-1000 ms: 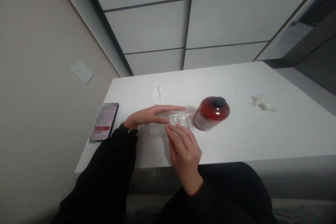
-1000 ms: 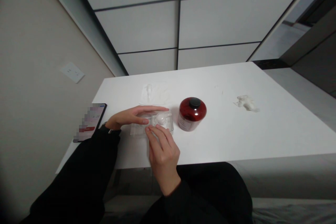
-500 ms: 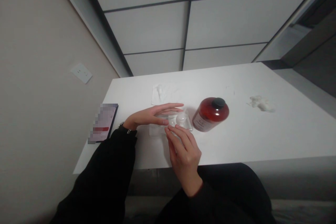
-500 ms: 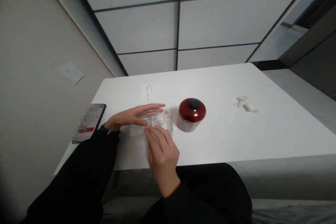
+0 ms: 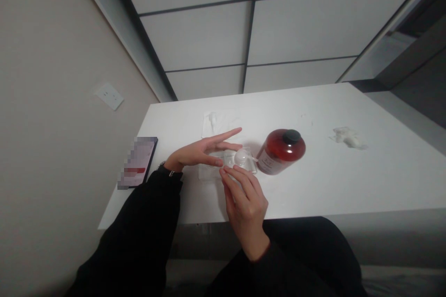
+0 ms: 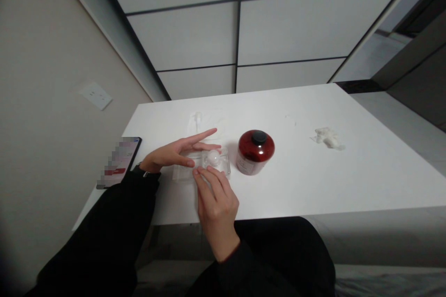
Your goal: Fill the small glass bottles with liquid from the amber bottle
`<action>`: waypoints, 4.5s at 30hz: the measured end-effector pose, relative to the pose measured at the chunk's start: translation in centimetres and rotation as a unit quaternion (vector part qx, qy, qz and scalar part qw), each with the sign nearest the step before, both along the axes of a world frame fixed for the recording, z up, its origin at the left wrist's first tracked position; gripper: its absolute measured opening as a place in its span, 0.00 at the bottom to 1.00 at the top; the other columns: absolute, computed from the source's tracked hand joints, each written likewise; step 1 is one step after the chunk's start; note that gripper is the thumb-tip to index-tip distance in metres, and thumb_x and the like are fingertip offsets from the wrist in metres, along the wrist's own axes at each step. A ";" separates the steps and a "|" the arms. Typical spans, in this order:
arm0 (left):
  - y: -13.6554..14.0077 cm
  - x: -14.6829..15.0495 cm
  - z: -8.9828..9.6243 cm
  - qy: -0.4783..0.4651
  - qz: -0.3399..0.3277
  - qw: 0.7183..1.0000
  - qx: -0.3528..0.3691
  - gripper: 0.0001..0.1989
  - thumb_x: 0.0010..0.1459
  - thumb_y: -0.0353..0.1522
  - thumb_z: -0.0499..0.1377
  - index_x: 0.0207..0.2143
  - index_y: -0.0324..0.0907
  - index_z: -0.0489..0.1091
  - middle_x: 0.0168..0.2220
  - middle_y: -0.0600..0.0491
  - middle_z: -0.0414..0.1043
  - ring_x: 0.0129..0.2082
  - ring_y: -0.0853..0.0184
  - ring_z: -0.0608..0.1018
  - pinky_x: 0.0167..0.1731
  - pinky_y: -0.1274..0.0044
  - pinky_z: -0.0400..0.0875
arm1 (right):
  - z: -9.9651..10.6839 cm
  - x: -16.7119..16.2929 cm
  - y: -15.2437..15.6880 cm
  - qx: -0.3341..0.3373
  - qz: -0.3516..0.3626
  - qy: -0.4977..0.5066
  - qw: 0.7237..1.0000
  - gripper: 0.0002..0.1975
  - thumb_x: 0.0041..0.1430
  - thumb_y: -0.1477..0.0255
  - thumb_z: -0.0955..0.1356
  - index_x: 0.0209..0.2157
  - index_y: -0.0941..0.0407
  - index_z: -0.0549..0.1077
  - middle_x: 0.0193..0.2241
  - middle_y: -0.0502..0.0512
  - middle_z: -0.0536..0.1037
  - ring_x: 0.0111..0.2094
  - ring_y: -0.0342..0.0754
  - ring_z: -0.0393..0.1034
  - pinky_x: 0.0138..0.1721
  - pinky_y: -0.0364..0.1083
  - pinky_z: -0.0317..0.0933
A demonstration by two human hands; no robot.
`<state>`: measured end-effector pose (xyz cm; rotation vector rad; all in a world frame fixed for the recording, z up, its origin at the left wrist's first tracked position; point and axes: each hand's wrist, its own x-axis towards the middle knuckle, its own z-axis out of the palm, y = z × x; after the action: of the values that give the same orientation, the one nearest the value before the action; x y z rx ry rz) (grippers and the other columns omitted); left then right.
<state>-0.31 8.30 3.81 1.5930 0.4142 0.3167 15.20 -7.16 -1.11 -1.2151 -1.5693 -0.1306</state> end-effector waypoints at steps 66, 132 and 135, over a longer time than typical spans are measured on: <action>12.7 3.1 -0.2 0.223 0.250 0.884 0.325 0.22 0.65 0.39 0.62 0.56 0.33 0.77 0.40 0.45 0.83 0.41 0.60 0.80 0.51 0.68 0.72 | -0.7 -0.5 0.4 0.022 0.038 0.028 0.999 0.21 0.67 0.85 0.62 0.56 0.58 0.76 0.49 0.58 0.85 0.55 0.53 0.78 0.57 0.57 0.77; -2.7 17.4 13.7 0.367 0.132 0.722 0.572 0.22 0.72 0.47 0.57 0.38 0.38 0.80 0.31 0.47 0.80 0.31 0.63 0.77 0.33 0.73 0.63 | -0.4 11.8 3.7 -0.130 -0.075 0.248 0.957 0.38 0.56 0.55 0.76 0.64 0.54 0.66 0.60 0.66 0.77 0.60 0.64 0.74 0.57 0.61 0.70; -0.1 17.1 12.6 0.369 0.099 0.780 0.496 0.13 0.66 0.40 0.66 0.44 0.39 0.80 0.37 0.49 0.82 0.35 0.65 0.79 0.36 0.76 0.67 | -0.2 13.3 3.6 -0.130 -0.110 0.274 0.946 0.40 0.54 0.54 0.77 0.64 0.55 0.66 0.61 0.67 0.76 0.60 0.65 0.73 0.57 0.62 0.69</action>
<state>16.82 8.24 16.37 2.7248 1.1602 0.0169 28.51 -3.61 -1.27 -1.4768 -0.9804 0.2624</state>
